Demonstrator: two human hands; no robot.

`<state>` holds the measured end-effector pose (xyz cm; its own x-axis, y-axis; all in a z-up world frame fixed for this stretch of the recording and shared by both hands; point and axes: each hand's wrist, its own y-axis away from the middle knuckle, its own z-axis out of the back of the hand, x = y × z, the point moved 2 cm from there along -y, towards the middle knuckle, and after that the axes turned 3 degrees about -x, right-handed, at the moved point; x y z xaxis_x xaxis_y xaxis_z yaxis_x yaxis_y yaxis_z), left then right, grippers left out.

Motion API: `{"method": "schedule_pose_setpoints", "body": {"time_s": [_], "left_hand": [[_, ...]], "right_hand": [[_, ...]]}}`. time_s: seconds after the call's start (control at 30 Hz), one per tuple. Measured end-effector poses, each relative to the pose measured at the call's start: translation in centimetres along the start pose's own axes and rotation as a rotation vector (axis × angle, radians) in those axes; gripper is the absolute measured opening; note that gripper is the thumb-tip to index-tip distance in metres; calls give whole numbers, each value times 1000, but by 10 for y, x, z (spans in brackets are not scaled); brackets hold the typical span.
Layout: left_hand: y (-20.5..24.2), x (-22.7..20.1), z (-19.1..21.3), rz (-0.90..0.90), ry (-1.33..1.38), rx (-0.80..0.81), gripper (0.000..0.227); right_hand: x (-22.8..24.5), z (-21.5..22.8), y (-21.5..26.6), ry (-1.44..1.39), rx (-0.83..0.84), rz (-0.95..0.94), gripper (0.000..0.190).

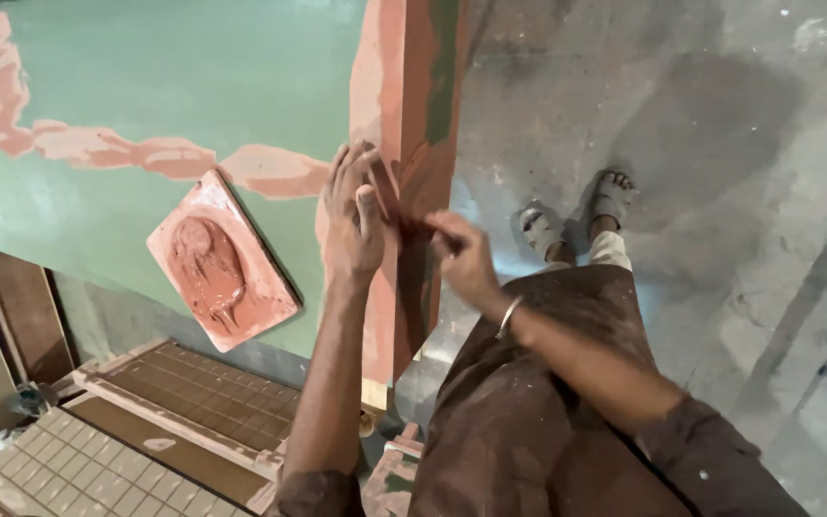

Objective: The person applies a reddish paste to a large green decorative panel using a small trowel. They repeatedly scoop paste from a square board and spread it along the panel's edges and ornate carved details.

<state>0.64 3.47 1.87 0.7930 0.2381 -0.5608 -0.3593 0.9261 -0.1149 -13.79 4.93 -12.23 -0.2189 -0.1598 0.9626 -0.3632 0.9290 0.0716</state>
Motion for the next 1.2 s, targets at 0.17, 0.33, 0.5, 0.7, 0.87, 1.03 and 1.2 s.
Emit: {"method": "schedule_pose_setpoints", "body": {"time_s": [0.17,0.33,0.5,0.7,0.87,1.03,1.2], "left_hand": [[4,-1,3,-29,-19,9,71],[18,11,11,-37,-1,-57,73],[12,16,9,-60,8,-96,76],[-3,-4,7,-97,43,-51,73],[-30,-25,-7,-101,55,-3,74],[-100,-40,-25,-154,-1,1,72],[-198,-55,-46,-227,-50,-17,72]], "right_hand": [[-37,18,-84,11,-143,-275,24],[-1,-6,-53,37,-117,-142,30],[56,-3,5,-206,118,91,30],[5,58,-67,-374,-154,-471,16],[-12,78,-112,-395,-127,-485,14],[-22,86,-207,-364,-237,-395,12],[-10,90,-321,-261,-207,-88,24]]}}
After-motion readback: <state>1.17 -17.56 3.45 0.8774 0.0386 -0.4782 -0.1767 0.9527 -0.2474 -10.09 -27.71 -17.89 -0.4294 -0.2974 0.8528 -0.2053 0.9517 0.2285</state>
